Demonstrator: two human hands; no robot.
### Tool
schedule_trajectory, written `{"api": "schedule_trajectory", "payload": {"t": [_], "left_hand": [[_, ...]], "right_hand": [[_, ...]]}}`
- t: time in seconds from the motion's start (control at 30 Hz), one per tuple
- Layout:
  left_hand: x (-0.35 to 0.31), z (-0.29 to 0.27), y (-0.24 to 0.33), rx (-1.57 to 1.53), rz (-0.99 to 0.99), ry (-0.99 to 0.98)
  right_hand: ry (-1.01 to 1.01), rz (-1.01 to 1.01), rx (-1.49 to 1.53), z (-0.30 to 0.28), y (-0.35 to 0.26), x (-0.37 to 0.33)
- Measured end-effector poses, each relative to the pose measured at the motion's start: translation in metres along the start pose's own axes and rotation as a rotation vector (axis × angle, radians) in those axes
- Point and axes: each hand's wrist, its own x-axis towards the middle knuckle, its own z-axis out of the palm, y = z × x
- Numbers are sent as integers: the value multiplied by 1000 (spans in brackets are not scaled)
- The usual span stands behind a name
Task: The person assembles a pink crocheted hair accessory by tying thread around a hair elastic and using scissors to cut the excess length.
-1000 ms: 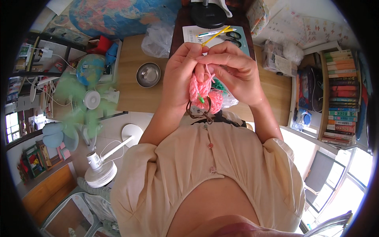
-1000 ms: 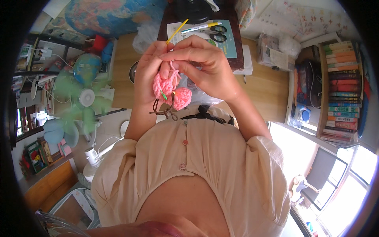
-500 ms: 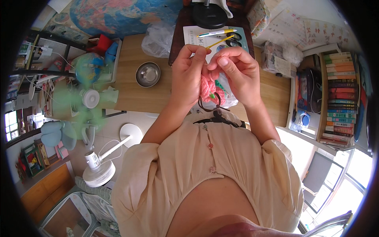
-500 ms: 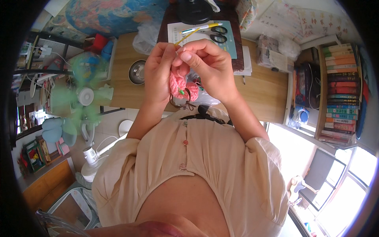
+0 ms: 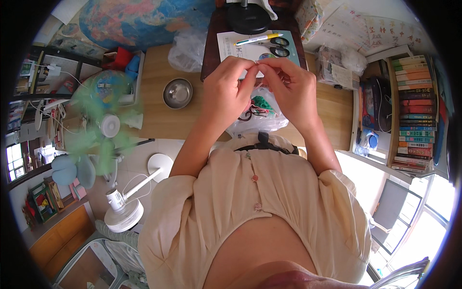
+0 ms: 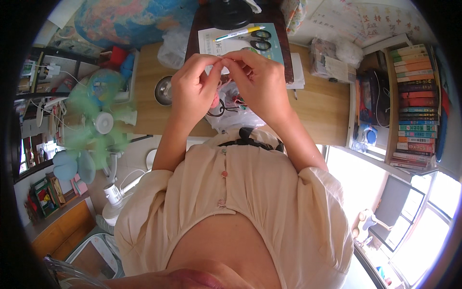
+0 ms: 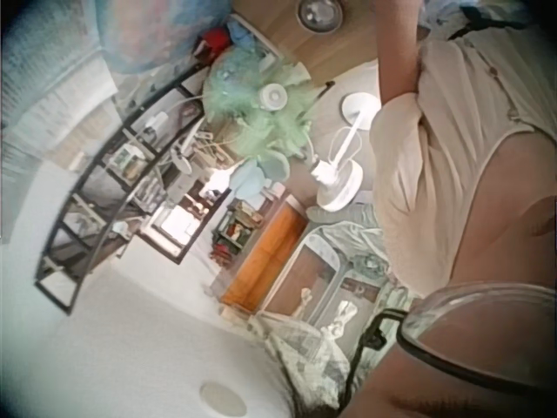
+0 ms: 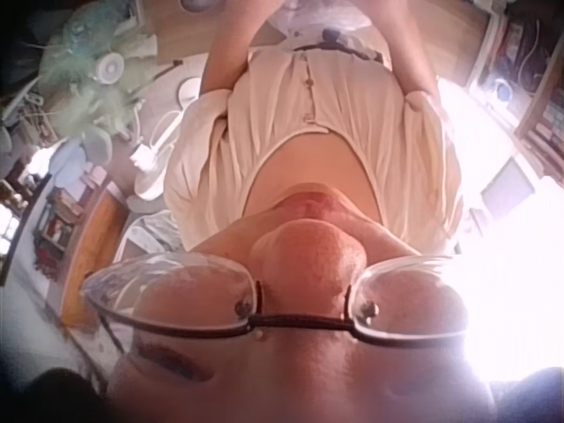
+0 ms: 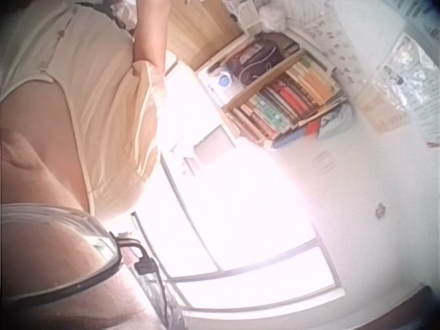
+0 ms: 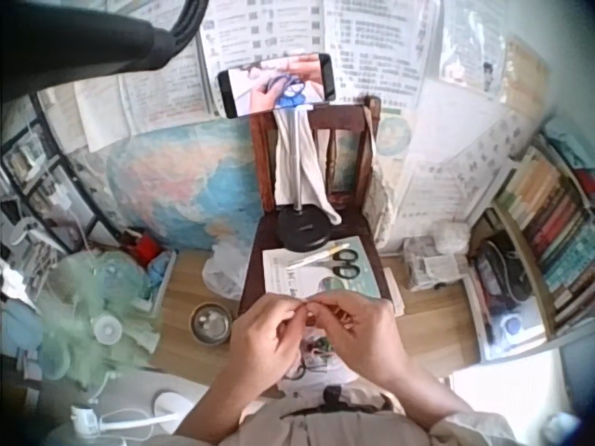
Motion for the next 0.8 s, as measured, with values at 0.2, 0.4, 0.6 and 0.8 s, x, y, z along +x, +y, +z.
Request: {"api": "schedule_trajectory", "payload": {"t": [0.2,0.4,0.6,0.8], "left_hand": [[0,10,4,-111,51,155],[-3,13,11,-524,-146,169],[0,7,5,-724,-204,184],[1,7,7,-474,-186,123]], "right_hand": [[-2,71,80,1,-2,0],[25,174,246,6,-8,-5],[24,167,370,7,-14,-4],[101,52,276,11,-10,6]]}}
